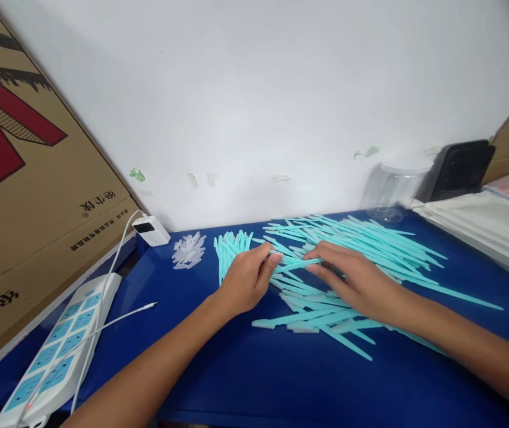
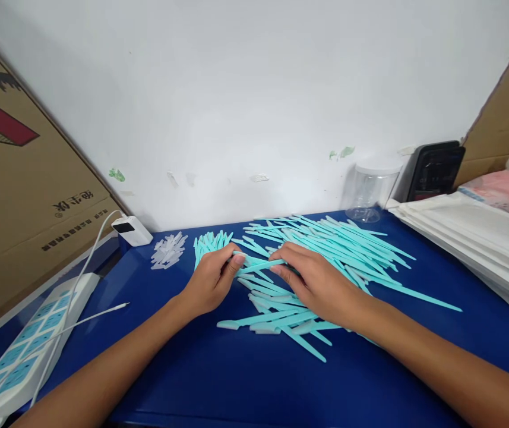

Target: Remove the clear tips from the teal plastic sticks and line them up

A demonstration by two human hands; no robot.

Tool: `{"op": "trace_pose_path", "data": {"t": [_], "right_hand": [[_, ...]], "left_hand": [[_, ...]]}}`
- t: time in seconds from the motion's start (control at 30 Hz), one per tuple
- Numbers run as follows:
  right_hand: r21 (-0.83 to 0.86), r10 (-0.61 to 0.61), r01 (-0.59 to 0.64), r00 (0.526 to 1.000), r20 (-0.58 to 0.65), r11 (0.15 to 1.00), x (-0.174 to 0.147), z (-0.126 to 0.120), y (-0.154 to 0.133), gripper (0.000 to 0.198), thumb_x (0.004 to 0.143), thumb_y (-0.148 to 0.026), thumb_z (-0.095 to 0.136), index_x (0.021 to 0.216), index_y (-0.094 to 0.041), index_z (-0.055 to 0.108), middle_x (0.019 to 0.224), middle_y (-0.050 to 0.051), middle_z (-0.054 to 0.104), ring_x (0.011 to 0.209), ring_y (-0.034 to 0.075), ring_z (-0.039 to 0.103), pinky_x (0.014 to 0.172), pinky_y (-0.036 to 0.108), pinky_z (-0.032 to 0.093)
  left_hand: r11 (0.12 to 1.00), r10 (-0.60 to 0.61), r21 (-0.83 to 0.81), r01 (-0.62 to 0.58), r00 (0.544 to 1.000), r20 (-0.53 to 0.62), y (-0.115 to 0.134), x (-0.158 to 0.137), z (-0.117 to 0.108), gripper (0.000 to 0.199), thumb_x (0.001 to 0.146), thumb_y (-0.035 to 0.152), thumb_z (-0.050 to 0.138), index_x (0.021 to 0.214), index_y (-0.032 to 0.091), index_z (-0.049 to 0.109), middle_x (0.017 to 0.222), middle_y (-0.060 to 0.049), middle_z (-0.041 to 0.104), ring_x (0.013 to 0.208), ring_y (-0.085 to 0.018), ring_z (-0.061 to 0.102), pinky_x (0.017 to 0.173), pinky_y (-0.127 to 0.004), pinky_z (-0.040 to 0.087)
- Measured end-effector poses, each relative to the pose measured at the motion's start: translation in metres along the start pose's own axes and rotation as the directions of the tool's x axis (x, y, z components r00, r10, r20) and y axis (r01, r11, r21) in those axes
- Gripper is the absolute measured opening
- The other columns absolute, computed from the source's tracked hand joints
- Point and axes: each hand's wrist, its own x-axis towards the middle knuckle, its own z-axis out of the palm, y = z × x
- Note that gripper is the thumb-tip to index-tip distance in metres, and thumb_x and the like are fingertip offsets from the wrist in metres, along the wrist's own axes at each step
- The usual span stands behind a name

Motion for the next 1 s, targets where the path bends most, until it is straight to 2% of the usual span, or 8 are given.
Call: {"op": "trace_pose_path", "data": {"t": [0.2, 0.33, 0.47, 0.67, 0.77, 0.83, 0.93, 1.0], "right_hand": [[0.060, 0.024, -0.027, 0.999, 0.047, 0.998, 0.003, -0.005, -0.004, 0.032, 0.111, -0.043, 0.042, 0.099, -0.023, 0.065, 0.083, 0.003, 0.061, 0.072, 0.018, 0.056, 0.070, 0.033, 0.042], [0.068, 0.036, -0.041, 0.997, 0.068, 0.997, 0.003, -0.006, -0.003, 0.036, 0.111, -0.043, 0.041, 0.093, -0.022, 0.065, 0.080, 0.002, 0.059, 0.070, 0.018, 0.054, 0.068, 0.033, 0.042], [0.094, 0.046, -0.053, 0.997, 0.069, 0.994, 0.003, -0.005, -0.004, 0.038, 0.111, -0.044, 0.041, 0.091, -0.022, 0.064, 0.079, 0.002, 0.059, 0.068, 0.018, 0.054, 0.066, 0.033, 0.042], [0.131, 0.068, -0.074, 0.997, 0.047, 0.989, 0.004, -0.009, -0.008, 0.040, 0.109, -0.045, 0.042, 0.086, -0.022, 0.064, 0.078, 0.003, 0.062, 0.068, 0.018, 0.056, 0.065, 0.033, 0.043], [0.109, 0.084, -0.081, 0.996, -0.017, 0.991, 0.006, -0.016, -0.002, 0.040, 0.108, -0.046, 0.045, 0.082, -0.022, 0.062, 0.077, 0.004, 0.063, 0.069, 0.019, 0.057, 0.063, 0.032, 0.043], [0.089, 0.098, -0.092, 0.993, -0.065, 0.992, 0.007, -0.019, 0.004, 0.041, 0.107, -0.048, 0.046, 0.078, -0.022, 0.060, 0.075, 0.003, 0.062, 0.068, 0.019, 0.056, 0.062, 0.032, 0.041], [0.085, 0.129, -0.121, 0.987, -0.100, 0.989, 0.008, -0.019, 0.008, 0.045, 0.107, -0.050, 0.044, 0.074, -0.022, 0.055, 0.072, 0.002, 0.059, 0.067, 0.019, 0.053, 0.061, 0.032, 0.039], [0.099, 0.152, -0.144, 0.985, -0.085, 0.985, 0.008, -0.016, 0.008, 0.046, 0.107, -0.052, 0.044, 0.073, -0.022, 0.054, 0.070, 0.002, 0.057, 0.065, 0.019, 0.052, 0.062, 0.032, 0.038]], "left_hand": [[0.975, -0.064, -0.211, 0.072, 0.997, 0.044, 0.001, 0.004, -0.005, 0.045, 0.109, 0.045, 0.041, 0.072, 0.020, 0.032, 0.069, 0.004, 0.026, 0.064, -0.012, 0.026, 0.061, -0.030, 0.024], [0.977, -0.057, -0.197, 0.077, 0.993, 0.105, -0.004, 0.007, -0.011, 0.045, 0.108, 0.046, 0.041, 0.072, 0.020, 0.033, 0.070, 0.004, 0.027, 0.065, -0.012, 0.027, 0.061, -0.030, 0.023], [0.984, -0.040, -0.165, 0.058, 0.993, 0.111, -0.004, 0.008, -0.012, 0.045, 0.109, 0.045, 0.040, 0.072, 0.020, 0.033, 0.069, 0.004, 0.028, 0.064, -0.012, 0.028, 0.061, -0.030, 0.023], [0.962, -0.071, -0.256, 0.100, 0.990, 0.121, -0.007, 0.008, -0.016, 0.047, 0.107, 0.051, 0.040, 0.071, 0.021, 0.032, 0.070, 0.003, 0.029, 0.065, -0.013, 0.028, 0.060, -0.030, 0.025], [0.913, -0.197, -0.367, 0.180, 0.980, -0.009, -0.028, 0.013, -0.036, 0.049, 0.103, 0.058, 0.044, 0.072, 0.022, 0.033, 0.067, 0.004, 0.027, 0.059, -0.013, 0.025, 0.054, -0.029, 0.023], [0.879, -0.284, -0.433, 0.198, 0.948, -0.142, -0.043, 0.018, -0.052, 0.050, 0.101, 0.062, 0.046, 0.073, 0.024, 0.031, 0.065, 0.006, 0.023, 0.055, -0.012, 0.021, 0.051, -0.028, 0.020], [0.916, -0.307, -0.348, 0.198, 0.906, -0.292, -0.054, 0.021, -0.060, 0.051, 0.101, 0.064, 0.045, 0.072, 0.024, 0.031, 0.064, 0.005, 0.026, 0.054, -0.012, 0.023, 0.050, -0.028, 0.021], [0.955, -0.259, -0.225, 0.191, 0.907, -0.332, -0.049, 0.019, -0.051, 0.050, 0.103, 0.060, 0.043, 0.072, 0.022, 0.035, 0.064, 0.004, 0.030, 0.058, -0.012, 0.029, 0.054, -0.028, 0.025]]}}
